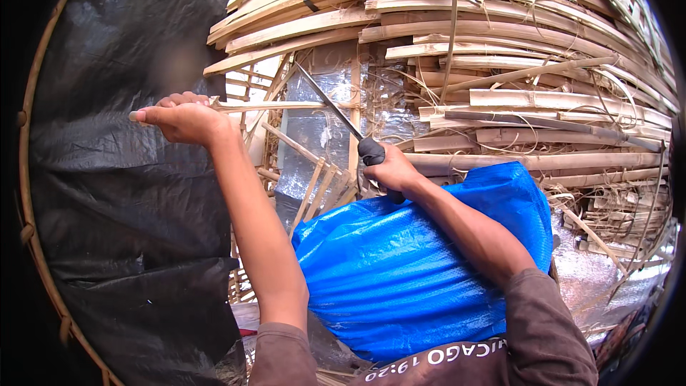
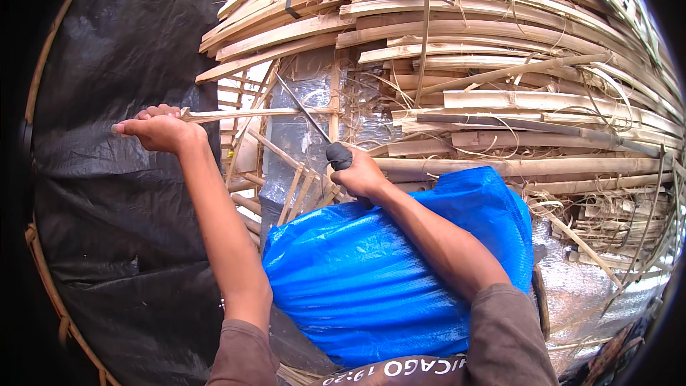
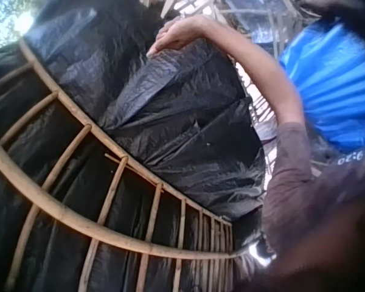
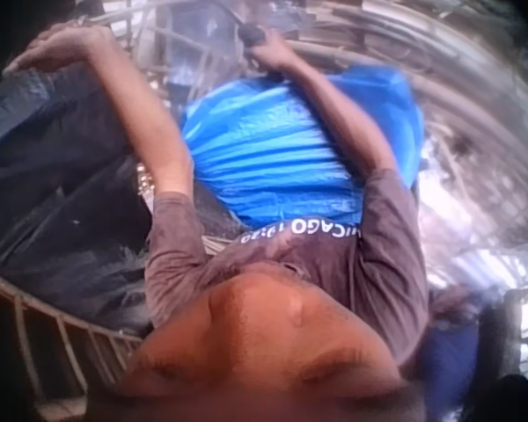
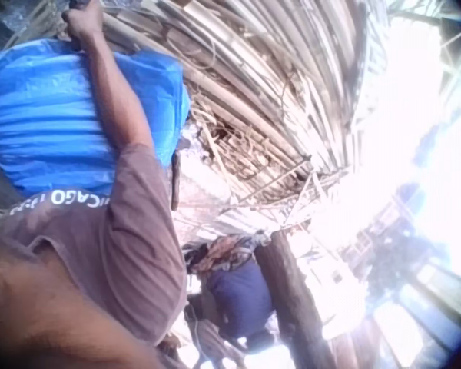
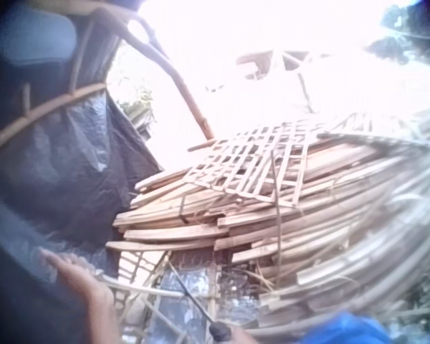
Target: The person shaves a thin strip of bamboo by hand using a knife, pulling the blade along the surface of the strip.
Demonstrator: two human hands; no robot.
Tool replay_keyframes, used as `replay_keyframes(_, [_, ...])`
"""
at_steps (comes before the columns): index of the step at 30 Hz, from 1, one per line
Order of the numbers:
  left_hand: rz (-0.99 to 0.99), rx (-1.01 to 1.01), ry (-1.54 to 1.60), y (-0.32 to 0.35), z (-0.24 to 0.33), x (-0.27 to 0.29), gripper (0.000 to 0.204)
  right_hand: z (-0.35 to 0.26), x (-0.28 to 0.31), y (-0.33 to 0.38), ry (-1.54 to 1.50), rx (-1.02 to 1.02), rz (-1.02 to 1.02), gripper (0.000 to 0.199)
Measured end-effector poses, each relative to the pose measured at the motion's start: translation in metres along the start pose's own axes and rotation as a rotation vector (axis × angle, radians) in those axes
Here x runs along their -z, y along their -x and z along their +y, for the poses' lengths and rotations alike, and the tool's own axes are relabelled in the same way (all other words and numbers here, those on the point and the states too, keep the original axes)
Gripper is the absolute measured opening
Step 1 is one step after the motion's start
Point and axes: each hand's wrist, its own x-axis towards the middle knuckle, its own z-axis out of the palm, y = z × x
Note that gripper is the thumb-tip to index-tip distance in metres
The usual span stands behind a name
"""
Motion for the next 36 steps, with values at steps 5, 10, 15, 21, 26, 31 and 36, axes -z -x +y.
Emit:
replay_keyframes(5, [0.025,-0.031,-0.039,0.000,0.000,-0.004,0.060,-0.066,-0.020,0.036,0.270,0.353,0.155,0.035])
replay_keyframes(10, [0.051,-0.064,-0.105,-0.007,-0.002,0.007,0.062,-0.052,-0.024,0.034,0.467,0.374,0.152,0.041])
replay_keyframes(15, [0.034,-0.040,-0.100,0.004,-0.004,0.014,0.062,0.002,0.010,0.002,0.675,0.010,0.207,0.041])
replay_keyframes(21, [0.052,-0.003,-0.034,-0.002,-0.004,0.018,0.061,-0.011,0.002,0.009,0.217,-0.091,0.073,0.036])
replay_keyframes(26, [0.072,-0.023,-0.050,0.002,-0.001,0.018,0.062,-0.069,-0.027,0.045,0.360,0.332,0.125,0.036])
replay_keyframes(31, [0.069,-0.048,-0.096,-0.003,-0.018,0.017,0.063,0.001,-0.012,0.024,0.610,0.131,0.170,0.046])
replay_keyframes(36, [0.039,-0.043,-0.088,0.015,-0.010,0.011,0.062,0.007,0.000,0.015,0.673,-0.023,0.160,0.045])
